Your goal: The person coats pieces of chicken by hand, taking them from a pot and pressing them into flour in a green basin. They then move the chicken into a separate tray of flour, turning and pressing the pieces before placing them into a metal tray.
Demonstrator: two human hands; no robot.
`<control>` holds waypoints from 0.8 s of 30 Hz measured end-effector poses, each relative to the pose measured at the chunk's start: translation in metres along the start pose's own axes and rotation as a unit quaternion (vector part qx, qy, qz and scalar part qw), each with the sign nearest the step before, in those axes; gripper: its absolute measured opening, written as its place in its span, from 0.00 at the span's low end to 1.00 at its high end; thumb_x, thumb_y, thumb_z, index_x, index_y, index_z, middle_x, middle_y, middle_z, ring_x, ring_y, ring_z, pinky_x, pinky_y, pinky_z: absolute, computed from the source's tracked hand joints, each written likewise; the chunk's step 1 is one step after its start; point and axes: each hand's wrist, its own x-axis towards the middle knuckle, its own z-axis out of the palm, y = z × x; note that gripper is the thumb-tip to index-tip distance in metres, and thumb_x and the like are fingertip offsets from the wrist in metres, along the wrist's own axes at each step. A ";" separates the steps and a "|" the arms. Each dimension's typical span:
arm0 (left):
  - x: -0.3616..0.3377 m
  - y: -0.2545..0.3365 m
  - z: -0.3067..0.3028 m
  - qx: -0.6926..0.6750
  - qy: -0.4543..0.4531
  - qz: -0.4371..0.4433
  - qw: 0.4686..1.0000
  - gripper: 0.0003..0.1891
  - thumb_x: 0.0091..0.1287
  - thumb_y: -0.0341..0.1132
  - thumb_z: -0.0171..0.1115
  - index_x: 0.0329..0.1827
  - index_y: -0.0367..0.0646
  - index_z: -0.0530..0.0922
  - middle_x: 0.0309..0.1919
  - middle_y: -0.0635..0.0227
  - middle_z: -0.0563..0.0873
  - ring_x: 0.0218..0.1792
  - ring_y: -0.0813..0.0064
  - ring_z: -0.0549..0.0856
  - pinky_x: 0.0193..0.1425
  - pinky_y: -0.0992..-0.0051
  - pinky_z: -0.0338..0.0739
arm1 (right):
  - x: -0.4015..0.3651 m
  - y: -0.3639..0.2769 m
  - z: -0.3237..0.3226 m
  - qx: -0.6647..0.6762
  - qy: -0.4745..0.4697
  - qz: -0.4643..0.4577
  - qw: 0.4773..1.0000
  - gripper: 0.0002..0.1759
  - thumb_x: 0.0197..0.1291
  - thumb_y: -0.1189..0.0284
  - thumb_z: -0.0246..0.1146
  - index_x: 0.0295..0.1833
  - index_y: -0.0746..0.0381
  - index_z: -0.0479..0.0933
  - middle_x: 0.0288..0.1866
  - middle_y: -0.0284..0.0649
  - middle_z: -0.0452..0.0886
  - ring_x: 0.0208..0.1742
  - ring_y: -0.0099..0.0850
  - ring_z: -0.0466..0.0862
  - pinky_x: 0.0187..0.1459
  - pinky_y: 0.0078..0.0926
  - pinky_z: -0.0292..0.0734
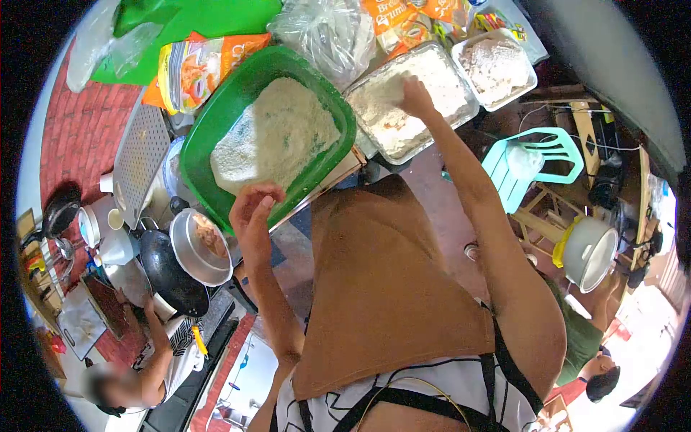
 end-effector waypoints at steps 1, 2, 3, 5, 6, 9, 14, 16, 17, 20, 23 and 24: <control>0.002 0.001 0.002 0.000 0.001 0.001 1.000 0.08 0.65 0.27 0.60 0.45 0.34 0.81 0.40 0.62 0.86 0.42 0.72 0.83 0.54 0.72 0.75 | 0.003 -0.003 -0.005 0.000 0.001 -0.002 1.000 0.47 0.51 0.49 0.74 0.73 0.54 0.65 0.65 0.56 0.71 0.61 0.56 0.75 0.60 0.50 0.76; 0.005 0.003 0.004 0.007 -0.003 0.000 1.000 0.09 0.65 0.27 0.60 0.45 0.34 0.81 0.40 0.62 0.86 0.42 0.72 0.83 0.54 0.72 0.75 | 0.006 -0.004 -0.011 0.036 -0.038 -0.020 0.998 0.43 0.51 0.54 0.74 0.71 0.56 0.68 0.65 0.54 0.73 0.62 0.55 0.76 0.61 0.48 0.76; 0.005 0.005 0.005 0.015 -0.008 -0.003 1.000 0.09 0.64 0.27 0.60 0.45 0.34 0.81 0.40 0.62 0.86 0.42 0.72 0.83 0.54 0.72 0.75 | 0.006 -0.002 -0.012 0.072 -0.077 -0.037 0.994 0.40 0.51 0.59 0.74 0.70 0.57 0.70 0.65 0.52 0.75 0.62 0.54 0.77 0.62 0.46 0.76; 0.009 0.004 0.008 0.005 -0.018 0.003 1.000 0.09 0.65 0.28 0.61 0.46 0.34 0.81 0.40 0.62 0.86 0.42 0.72 0.83 0.54 0.72 0.75 | 0.016 0.014 -0.012 0.126 -0.085 -0.014 0.988 0.34 0.52 0.64 0.72 0.66 0.59 0.73 0.63 0.51 0.77 0.62 0.51 0.78 0.62 0.44 0.76; 0.012 0.004 0.008 0.000 -0.025 0.011 1.000 0.09 0.65 0.28 0.61 0.46 0.35 0.81 0.39 0.63 0.86 0.43 0.72 0.83 0.54 0.73 0.75 | 0.025 0.026 -0.008 0.184 -0.091 0.006 0.979 0.29 0.53 0.70 0.70 0.63 0.60 0.76 0.62 0.49 0.80 0.61 0.48 0.80 0.63 0.42 0.76; 0.016 0.002 0.006 0.008 -0.033 0.024 0.999 0.09 0.66 0.28 0.59 0.46 0.33 0.81 0.40 0.62 0.85 0.43 0.71 0.83 0.54 0.72 0.75 | 0.033 0.068 0.014 0.220 0.006 0.072 0.973 0.25 0.54 0.75 0.66 0.60 0.62 0.78 0.58 0.50 0.83 0.60 0.43 0.82 0.61 0.36 0.78; 0.019 0.004 0.002 -0.007 -0.040 0.029 0.999 0.09 0.66 0.27 0.58 0.46 0.33 0.79 0.41 0.60 0.85 0.43 0.70 0.83 0.54 0.70 0.75 | 0.047 0.150 0.027 0.641 -0.001 0.158 0.751 0.17 0.69 0.70 0.52 0.59 0.59 0.76 0.44 0.47 0.86 0.33 0.26 0.81 0.29 0.25 0.76; 0.021 0.003 0.001 -0.008 -0.037 0.027 0.999 0.09 0.66 0.27 0.58 0.46 0.33 0.79 0.41 0.60 0.85 0.43 0.70 0.82 0.54 0.70 0.75 | 0.031 0.131 0.007 0.670 0.012 0.126 0.731 0.16 0.69 0.71 0.53 0.59 0.60 0.77 0.45 0.46 0.86 0.34 0.27 0.83 0.32 0.26 0.78; 0.021 0.003 -0.001 -0.011 -0.035 0.026 0.999 0.09 0.66 0.27 0.58 0.46 0.33 0.79 0.41 0.59 0.85 0.43 0.70 0.82 0.54 0.69 0.75 | 0.016 0.117 -0.004 0.697 0.025 0.093 0.710 0.16 0.69 0.73 0.54 0.60 0.60 0.77 0.45 0.45 0.86 0.36 0.29 0.84 0.34 0.28 0.81; 0.025 0.007 -0.004 -0.033 -0.026 0.025 0.999 0.09 0.66 0.27 0.58 0.46 0.33 0.79 0.41 0.60 0.85 0.43 0.70 0.82 0.54 0.69 0.75 | -0.019 0.066 -0.030 0.259 0.125 -0.111 0.951 0.16 0.67 0.74 0.57 0.59 0.63 0.78 0.45 0.46 0.87 0.37 0.34 0.87 0.39 0.31 0.83; 0.028 0.008 -0.013 -0.044 -0.029 0.051 0.997 0.09 0.66 0.27 0.58 0.46 0.33 0.79 0.41 0.60 0.84 0.43 0.70 0.82 0.54 0.69 0.75 | -0.029 0.042 -0.057 0.305 0.022 0.039 0.951 0.19 0.63 0.73 0.63 0.59 0.65 0.77 0.51 0.51 0.85 0.46 0.40 0.88 0.48 0.33 0.82; 0.026 0.007 -0.016 -0.051 -0.022 0.044 0.998 0.09 0.66 0.27 0.58 0.46 0.33 0.79 0.41 0.60 0.84 0.43 0.70 0.82 0.54 0.69 0.75 | -0.036 0.042 -0.055 0.280 0.004 0.119 0.952 0.20 0.62 0.72 0.64 0.60 0.65 0.78 0.53 0.54 0.84 0.48 0.41 0.87 0.49 0.33 0.82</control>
